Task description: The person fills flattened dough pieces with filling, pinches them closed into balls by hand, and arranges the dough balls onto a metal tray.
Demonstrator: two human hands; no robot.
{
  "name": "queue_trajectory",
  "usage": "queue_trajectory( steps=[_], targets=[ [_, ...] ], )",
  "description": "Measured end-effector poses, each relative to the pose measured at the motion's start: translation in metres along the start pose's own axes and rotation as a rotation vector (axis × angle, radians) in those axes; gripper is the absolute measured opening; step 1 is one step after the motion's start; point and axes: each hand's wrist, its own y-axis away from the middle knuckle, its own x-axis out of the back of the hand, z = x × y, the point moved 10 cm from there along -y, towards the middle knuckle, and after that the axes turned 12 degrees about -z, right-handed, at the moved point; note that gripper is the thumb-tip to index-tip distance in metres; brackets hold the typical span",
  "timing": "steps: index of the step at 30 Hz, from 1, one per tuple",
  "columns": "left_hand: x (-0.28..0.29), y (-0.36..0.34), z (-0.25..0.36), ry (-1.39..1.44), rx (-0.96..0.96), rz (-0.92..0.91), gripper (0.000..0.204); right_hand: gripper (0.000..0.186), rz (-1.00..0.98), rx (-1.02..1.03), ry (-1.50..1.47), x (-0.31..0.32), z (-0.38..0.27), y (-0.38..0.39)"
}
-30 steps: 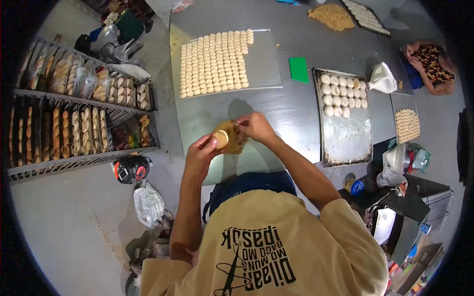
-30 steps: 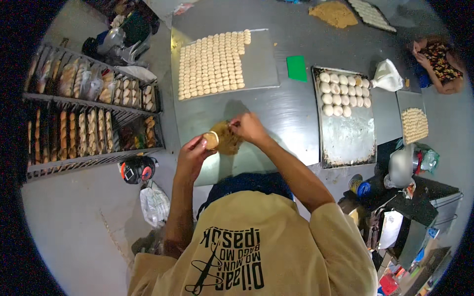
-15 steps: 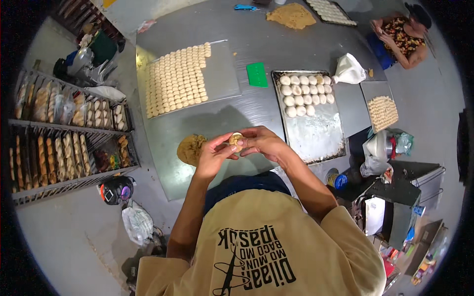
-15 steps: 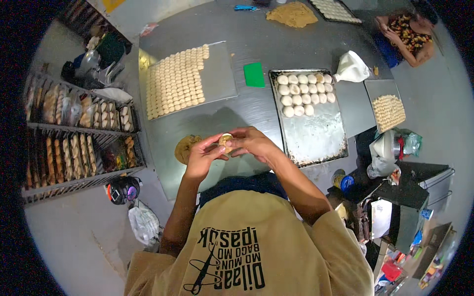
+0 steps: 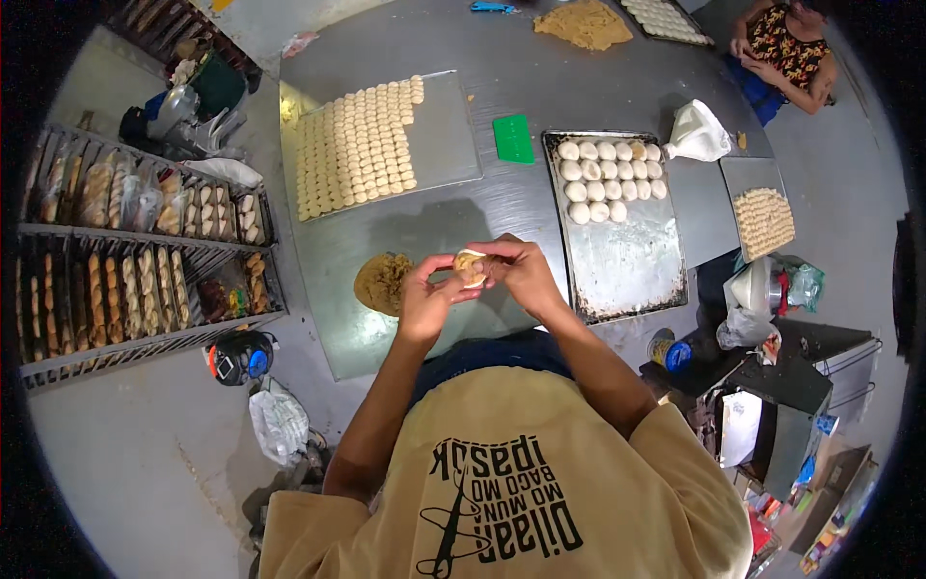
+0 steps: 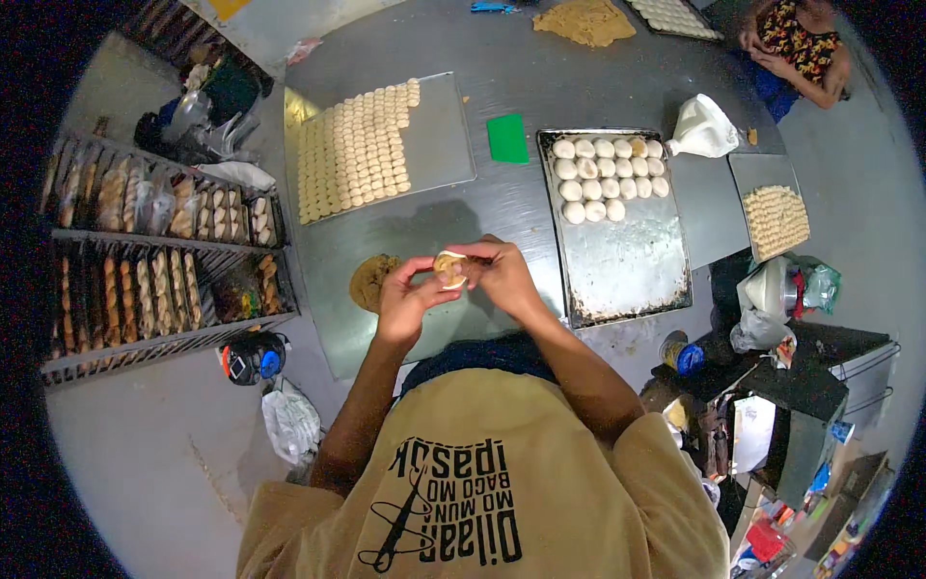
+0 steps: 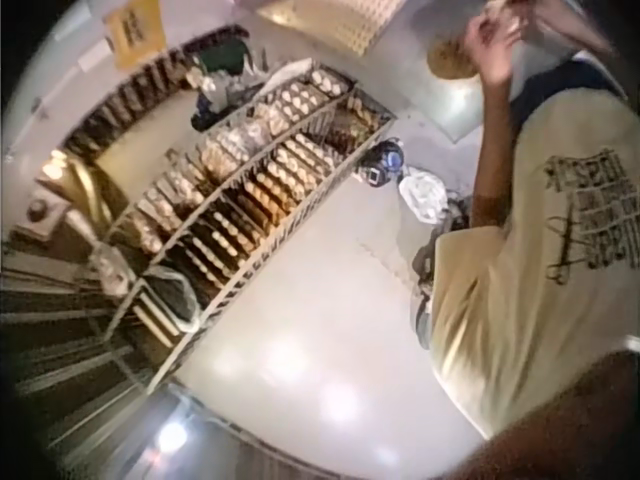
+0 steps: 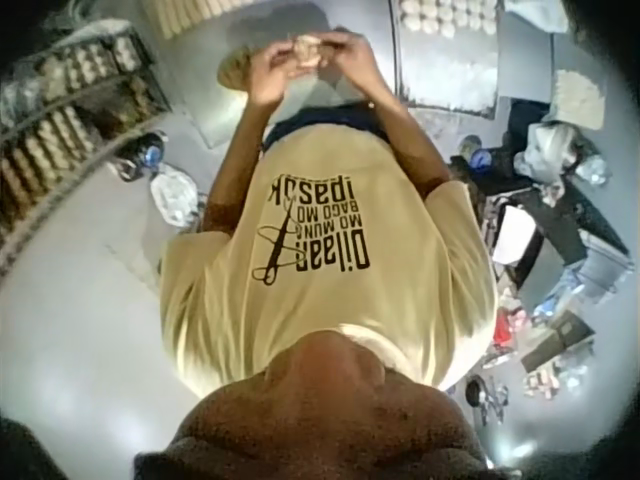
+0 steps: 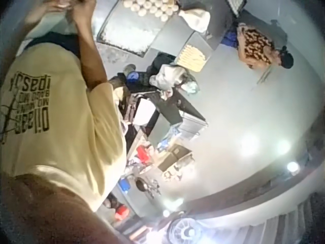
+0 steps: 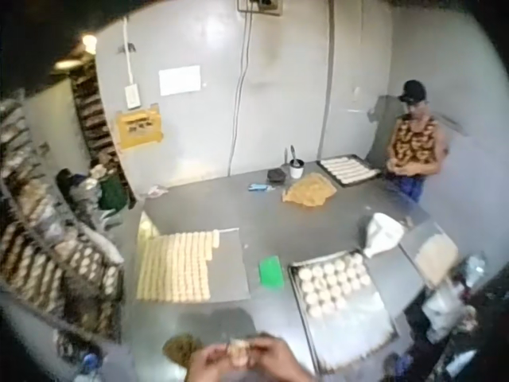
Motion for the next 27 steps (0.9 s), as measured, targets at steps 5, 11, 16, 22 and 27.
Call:
queue_trajectory(
  steps=[5, 11, 16, 22, 27],
  targets=[
    [0.014, -0.003, -0.013, 0.136, 0.161, -0.023, 0.025, 0.025, -0.065, -0.138, -0.119, -0.002, 0.021, -0.01],
    [0.017, -0.016, -0.031, -0.153, 0.231, -0.097, 0.047, 0.027, -0.065, -0.164, 0.108, -0.003, 0.033, -0.011],
    [0.022, -0.022, -0.045, -0.092, 0.194, -0.096, 0.041, 0.039, -0.115, -0.139, 0.22, -0.006, 0.029, -0.006],
    [0.018, -0.035, -0.061, -0.005, 0.212, -0.072, 0.036, 0.026, 0.087, -0.173, 0.19, 0.02, 0.069, -0.011],
    [0.043, -0.055, -0.091, -0.108, 0.252, 0.041, 0.034, 0.023, 0.093, -0.154, 0.293, 0.019, 0.085, -0.022]
  ],
)
